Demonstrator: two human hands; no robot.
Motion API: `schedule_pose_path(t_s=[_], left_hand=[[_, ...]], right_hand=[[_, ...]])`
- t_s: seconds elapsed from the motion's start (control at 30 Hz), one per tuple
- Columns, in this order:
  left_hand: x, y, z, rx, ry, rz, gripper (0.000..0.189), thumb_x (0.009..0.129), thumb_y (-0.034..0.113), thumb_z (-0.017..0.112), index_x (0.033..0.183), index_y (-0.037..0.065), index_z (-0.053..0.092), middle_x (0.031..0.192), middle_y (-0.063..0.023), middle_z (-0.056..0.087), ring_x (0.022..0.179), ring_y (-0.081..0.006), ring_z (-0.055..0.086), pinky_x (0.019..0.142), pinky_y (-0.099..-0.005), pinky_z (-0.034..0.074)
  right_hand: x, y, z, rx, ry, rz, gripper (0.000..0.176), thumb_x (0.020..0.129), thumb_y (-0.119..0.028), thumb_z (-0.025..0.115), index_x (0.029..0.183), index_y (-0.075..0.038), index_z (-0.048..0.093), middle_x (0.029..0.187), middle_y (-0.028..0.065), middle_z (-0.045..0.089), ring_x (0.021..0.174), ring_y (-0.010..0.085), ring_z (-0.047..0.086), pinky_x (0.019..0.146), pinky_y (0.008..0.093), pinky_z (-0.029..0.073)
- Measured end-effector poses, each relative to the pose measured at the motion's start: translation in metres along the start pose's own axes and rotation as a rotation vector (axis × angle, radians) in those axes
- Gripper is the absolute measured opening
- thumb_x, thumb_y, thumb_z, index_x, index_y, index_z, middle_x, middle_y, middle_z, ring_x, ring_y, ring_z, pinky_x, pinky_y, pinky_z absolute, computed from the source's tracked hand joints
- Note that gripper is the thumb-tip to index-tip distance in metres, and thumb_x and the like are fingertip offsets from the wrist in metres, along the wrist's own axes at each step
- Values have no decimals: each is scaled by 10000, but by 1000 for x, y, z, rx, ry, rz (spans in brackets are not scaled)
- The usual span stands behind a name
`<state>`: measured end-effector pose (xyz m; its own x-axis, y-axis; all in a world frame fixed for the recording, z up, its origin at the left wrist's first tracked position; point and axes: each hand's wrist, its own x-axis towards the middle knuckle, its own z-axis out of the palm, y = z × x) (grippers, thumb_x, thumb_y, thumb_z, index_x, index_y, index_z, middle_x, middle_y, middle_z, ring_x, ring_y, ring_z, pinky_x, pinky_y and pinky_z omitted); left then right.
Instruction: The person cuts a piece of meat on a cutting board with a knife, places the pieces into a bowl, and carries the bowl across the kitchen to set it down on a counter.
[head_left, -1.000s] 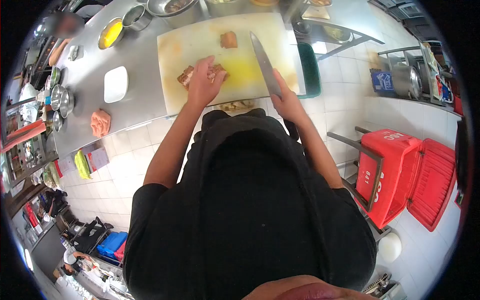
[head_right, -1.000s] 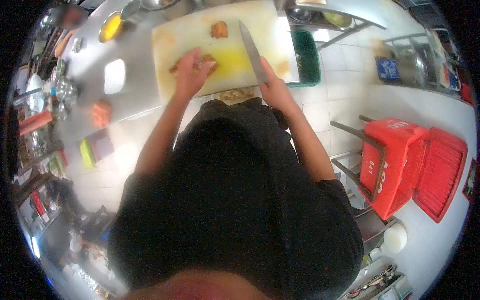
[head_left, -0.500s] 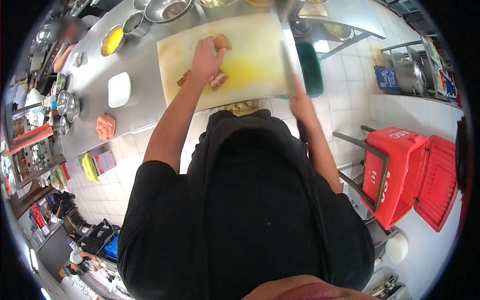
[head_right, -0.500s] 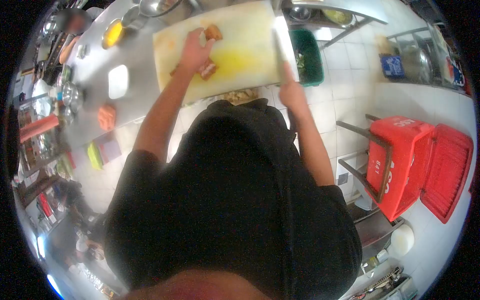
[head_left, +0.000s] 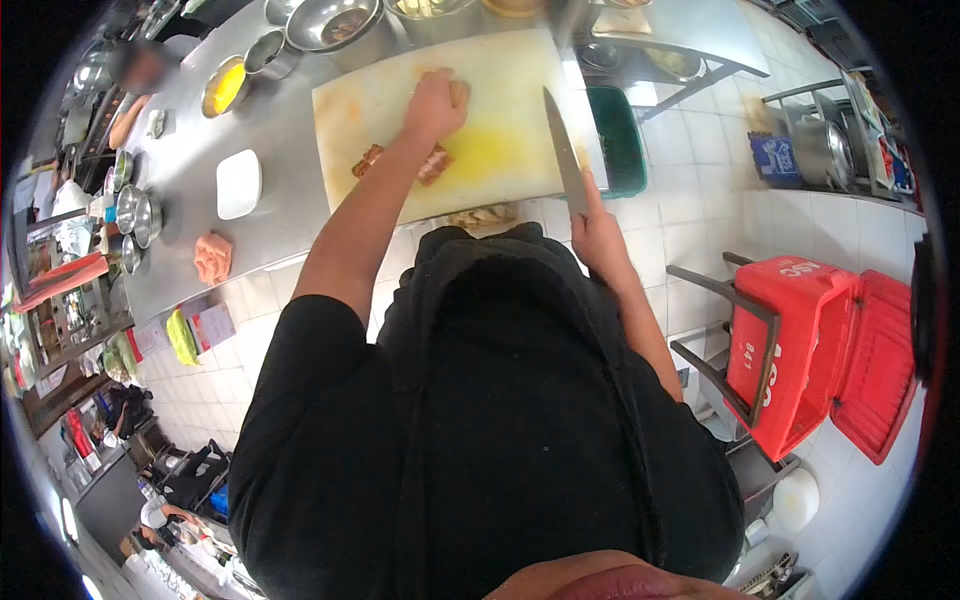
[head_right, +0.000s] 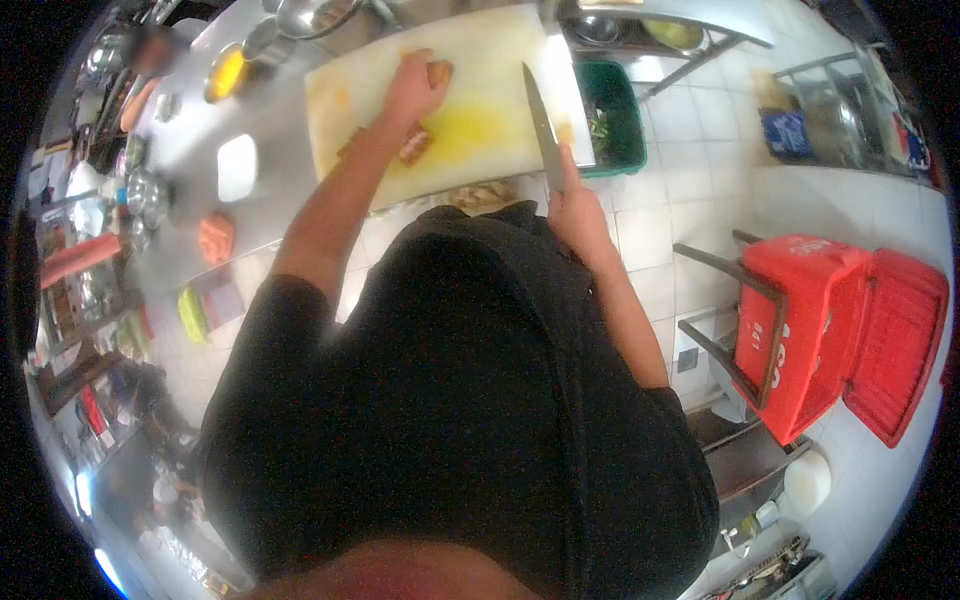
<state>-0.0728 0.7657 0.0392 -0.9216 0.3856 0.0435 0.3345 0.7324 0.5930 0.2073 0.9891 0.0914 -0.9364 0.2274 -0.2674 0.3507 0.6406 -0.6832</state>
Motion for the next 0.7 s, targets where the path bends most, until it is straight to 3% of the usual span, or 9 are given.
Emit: schedule_pose_path(t_s=[0.1, 0.2, 0.4, 0.6, 0.7], left_hand=[[-29, 1, 17, -46, -83, 377, 530, 849, 154, 667, 1346, 22, 538, 1277, -243, 576, 1163, -439, 582, 1020, -494, 490], [-54, 19, 11, -140, -228, 371, 604, 833, 119, 732, 1394, 52, 519, 1352, -225, 547, 1277, -401, 539, 1086, -441, 463], [-70, 11, -2, -59, -19, 349, 556, 834, 216, 782, 1314, 51, 558, 1266, -194, 578, 1203, -389, 569, 1036, -445, 487], [-75, 14, -5, -38, -49, 328, 371, 868, 259, 764, 1131, 43, 615, 1097, -154, 613, 1077, -373, 604, 918, -452, 503], [-74, 13, 0, -42, -83, 309, 355, 870, 251, 759, 1127, 52, 617, 1106, -155, 610, 1074, -370, 607, 922, -449, 504]], right_hand=[[-4, -8, -3, -85, -34, -4, 793, 948, -91, 528, 1645, -233, 177, 883, 335, 680, 838, 518, 662, 774, 589, 508], [2, -22, -3, -220, -74, -29, 783, 947, -69, 523, 1638, -253, 204, 857, 307, 686, 826, 498, 674, 753, 586, 509], [28, -53, 6, -406, -213, -92, 806, 954, -57, 526, 1644, -304, 190, 862, 283, 697, 814, 469, 684, 730, 568, 516], [40, -52, 5, -500, -254, -179, 816, 946, -28, 508, 1641, -337, 214, 852, 263, 704, 804, 439, 701, 722, 545, 534], [43, -54, 5, -543, -260, -172, 818, 943, -33, 515, 1640, -344, 220, 854, 255, 708, 800, 433, 702, 723, 542, 536]])
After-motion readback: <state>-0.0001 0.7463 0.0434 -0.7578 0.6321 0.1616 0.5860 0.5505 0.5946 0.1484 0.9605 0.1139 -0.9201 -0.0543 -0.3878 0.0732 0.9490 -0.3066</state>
